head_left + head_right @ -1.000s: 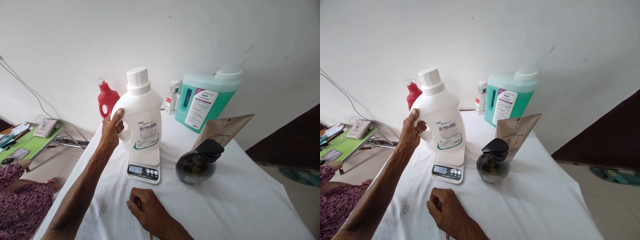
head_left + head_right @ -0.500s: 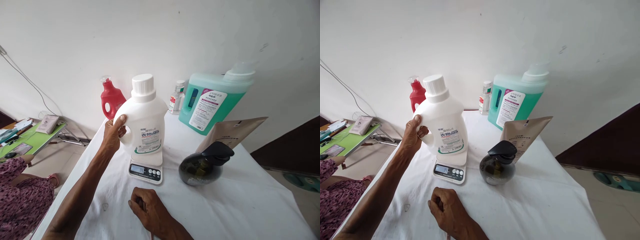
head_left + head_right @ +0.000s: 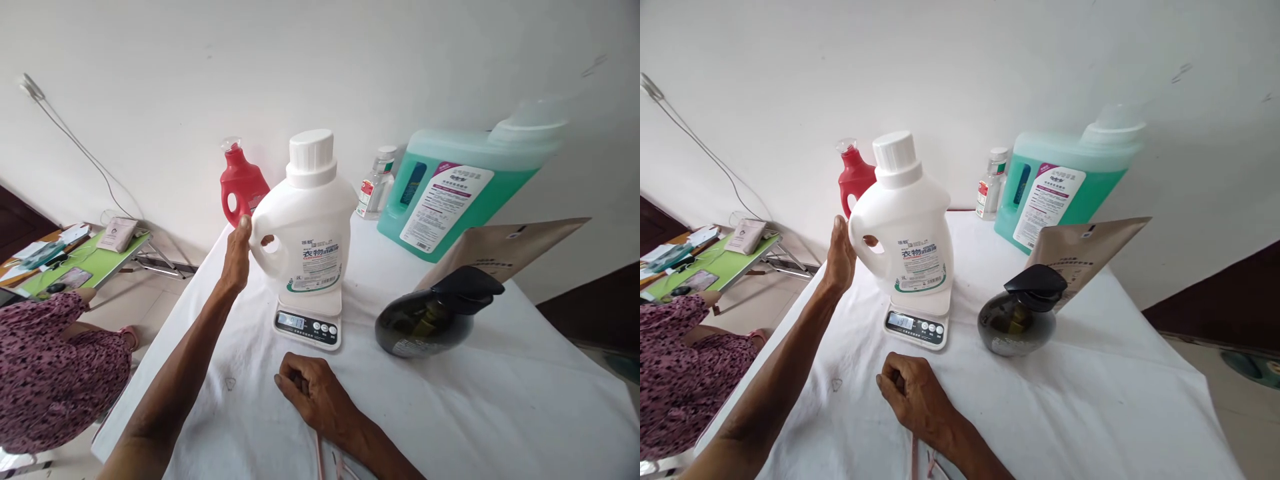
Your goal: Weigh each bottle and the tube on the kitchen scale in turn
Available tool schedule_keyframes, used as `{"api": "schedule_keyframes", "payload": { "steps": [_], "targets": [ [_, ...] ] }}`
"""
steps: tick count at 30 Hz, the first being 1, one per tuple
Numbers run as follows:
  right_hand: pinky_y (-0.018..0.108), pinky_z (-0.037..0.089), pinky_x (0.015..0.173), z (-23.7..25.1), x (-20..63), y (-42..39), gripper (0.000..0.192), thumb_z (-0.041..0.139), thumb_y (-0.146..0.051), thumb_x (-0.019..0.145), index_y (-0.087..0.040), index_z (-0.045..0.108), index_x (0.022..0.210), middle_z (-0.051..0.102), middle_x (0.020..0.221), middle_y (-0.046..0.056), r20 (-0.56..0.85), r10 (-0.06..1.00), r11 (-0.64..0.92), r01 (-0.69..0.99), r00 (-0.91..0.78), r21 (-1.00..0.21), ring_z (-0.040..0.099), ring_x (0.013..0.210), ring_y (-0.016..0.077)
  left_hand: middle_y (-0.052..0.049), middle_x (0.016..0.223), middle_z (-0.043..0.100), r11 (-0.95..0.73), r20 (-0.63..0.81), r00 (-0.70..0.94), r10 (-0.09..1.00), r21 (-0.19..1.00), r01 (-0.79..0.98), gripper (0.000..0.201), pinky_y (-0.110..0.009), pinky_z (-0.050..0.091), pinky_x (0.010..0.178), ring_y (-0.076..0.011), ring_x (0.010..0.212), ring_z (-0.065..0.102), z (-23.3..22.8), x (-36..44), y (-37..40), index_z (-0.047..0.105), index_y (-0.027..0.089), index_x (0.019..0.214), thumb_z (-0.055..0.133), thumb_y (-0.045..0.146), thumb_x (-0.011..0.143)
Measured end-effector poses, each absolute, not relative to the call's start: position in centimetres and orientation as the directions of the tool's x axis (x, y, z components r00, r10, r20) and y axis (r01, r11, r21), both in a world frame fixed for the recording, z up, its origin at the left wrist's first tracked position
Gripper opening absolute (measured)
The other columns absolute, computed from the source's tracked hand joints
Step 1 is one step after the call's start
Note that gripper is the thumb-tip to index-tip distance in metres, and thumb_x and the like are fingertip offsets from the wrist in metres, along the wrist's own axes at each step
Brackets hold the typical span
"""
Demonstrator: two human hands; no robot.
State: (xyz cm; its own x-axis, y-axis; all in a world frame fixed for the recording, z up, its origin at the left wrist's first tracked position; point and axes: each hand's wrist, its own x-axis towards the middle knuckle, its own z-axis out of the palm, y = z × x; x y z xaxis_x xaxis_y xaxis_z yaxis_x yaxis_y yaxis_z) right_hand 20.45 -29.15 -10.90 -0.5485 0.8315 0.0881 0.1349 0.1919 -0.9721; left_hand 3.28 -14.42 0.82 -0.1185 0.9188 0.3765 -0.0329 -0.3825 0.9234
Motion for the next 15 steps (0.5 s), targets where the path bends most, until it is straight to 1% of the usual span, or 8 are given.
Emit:
{"api": "schedule_keyframes", "payload": {
  "steps": [2, 3, 5, 6, 8, 10, 12, 15],
  "targets": [
    [0.026, 0.032, 0.056, -10.8, 20.4, -29.1, 0.027, 0.058, -0.032, 0.095, -0.023, 0.045, 0.072, 0.042, 0.061, -0.006, 0.08, 0.829, 0.187, 0.14, -0.554, -0.972, 0.037, 0.056, 0.0118, -0.004, 0.069, 0.061, -0.353, 0.331, -0.235, 0.914, 0.934, -0.057, 0.072, -0.029, 0.047, 0.061, -0.018, 0.069, 0.06, -1.2, 2.6, -13.9, 0.066, 0.021, 0.08, 0.041, 0.088, 0.089],
    [0.026, 0.032, 0.056, -10.8, 20.4, -29.1, 0.028, 0.058, -0.033, 0.095, -0.023, 0.045, 0.072, 0.042, 0.062, -0.006, 0.078, 0.827, 0.187, 0.142, -0.556, -0.972, 0.038, 0.057, 0.012, -0.004, 0.068, 0.061, -0.319, 0.287, -0.293, 0.912, 0.945, -0.069, 0.075, -0.029, 0.046, 0.061, -0.0173, 0.067, 0.059, -2.6, 2.2, -13.6, 0.066, 0.02, 0.08, 0.038, 0.089, 0.089],
    [0.026, 0.032, 0.056, -10.9, 20.4, -29.0, 0.029, 0.058, -0.035, 0.095, -0.023, 0.046, 0.072, 0.043, 0.063, -0.006, 0.078, 0.826, 0.193, 0.149, -0.559, -0.97, 0.039, 0.057, 0.0123, -0.002, 0.062, 0.057, -0.239, 0.198, -0.38, 0.904, 0.969, -0.064, 0.075, -0.029, 0.042, 0.058, -0.0148, 0.059, 0.053, -5.4, 1.6, -13.4, 0.063, 0.019, 0.075, 0.04, 0.09, 0.088],
    [0.026, 0.032, 0.056, -10.9, 20.4, -29.0, 0.029, 0.057, -0.036, 0.095, -0.023, 0.046, 0.072, 0.043, 0.063, -0.006, 0.08, 0.825, 0.196, 0.152, -0.559, -0.969, 0.039, 0.057, 0.0123, -0.001, 0.058, 0.053, -0.198, 0.167, -0.39, 0.905, 0.979, -0.039, 0.074, -0.029, 0.039, 0.056, -0.0135, 0.054, 0.048, -6.8, 1.4, -13.4, 0.06, 0.019, 0.07, 0.043, 0.089, 0.088],
    [0.026, 0.031, 0.056, -11.1, 20.3, -29.0, 0.029, 0.056, -0.037, 0.096, -0.023, 0.046, 0.072, 0.042, 0.062, -0.006, 0.081, 0.824, 0.201, 0.155, -0.56, -0.967, 0.039, 0.057, 0.0123, 0.001, 0.051, 0.044, -0.151, 0.153, -0.371, 0.916, 0.988, 0.034, 0.072, -0.029, 0.033, 0.053, -0.0117, 0.049, 0.039, -9.0, 1.0, -13.6, 0.053, 0.02, 0.061, 0.045, 0.086, 0.09],
    [0.027, 0.031, 0.056, -11.2, 20.3, -29.0, 0.029, 0.056, -0.037, 0.097, -0.023, 0.046, 0.073, 0.041, 0.062, -0.006, 0.086, 0.826, 0.208, 0.159, -0.557, -0.965, 0.038, 0.057, 0.0122, 0.002, 0.048, 0.038, -0.146, 0.169, -0.33, 0.929, 0.985, 0.094, 0.073, -0.03, 0.029, 0.052, -0.011, 0.047, 0.034, -10.2, 0.7, -13.9, 0.046, 0.02, 0.055, 0.044, 0.083, 0.092],
    [0.027, 0.031, 0.057, -11.3, 20.3, -29.1, 0.029, 0.056, -0.036, 0.097, -0.023, 0.046, 0.073, 0.04, 0.062, -0.007, 0.086, 0.826, 0.211, 0.163, -0.556, -0.964, 0.038, 0.057, 0.0122, 0.002, 0.048, 0.037, -0.153, 0.182, -0.295, 0.938, 0.981, 0.118, 0.074, -0.03, 0.028, 0.052, -0.0109, 0.048, 0.033, -10.5, 0.4, -14.0, 0.043, 0.021, 0.053, 0.044, 0.082, 0.093],
    [0.027, 0.031, 0.057, -11.4, 20.3, -29.1, 0.028, 0.056, -0.035, 0.097, -0.023, 0.046, 0.073, 0.04, 0.062, -0.007, 0.086, 0.824, 0.21, 0.161, -0.561, -0.964, 0.038, 0.057, 0.0123, 0.002, 0.048, 0.038, -0.143, 0.176, -0.265, 0.948, 0.98, 0.139, 0.074, -0.03, 0.03, 0.053, -0.0113, 0.049, 0.034, -10.3, 0.2, -13.9, 0.043, 0.021, 0.052, 0.045, 0.082, 0.093]
  ]
}}
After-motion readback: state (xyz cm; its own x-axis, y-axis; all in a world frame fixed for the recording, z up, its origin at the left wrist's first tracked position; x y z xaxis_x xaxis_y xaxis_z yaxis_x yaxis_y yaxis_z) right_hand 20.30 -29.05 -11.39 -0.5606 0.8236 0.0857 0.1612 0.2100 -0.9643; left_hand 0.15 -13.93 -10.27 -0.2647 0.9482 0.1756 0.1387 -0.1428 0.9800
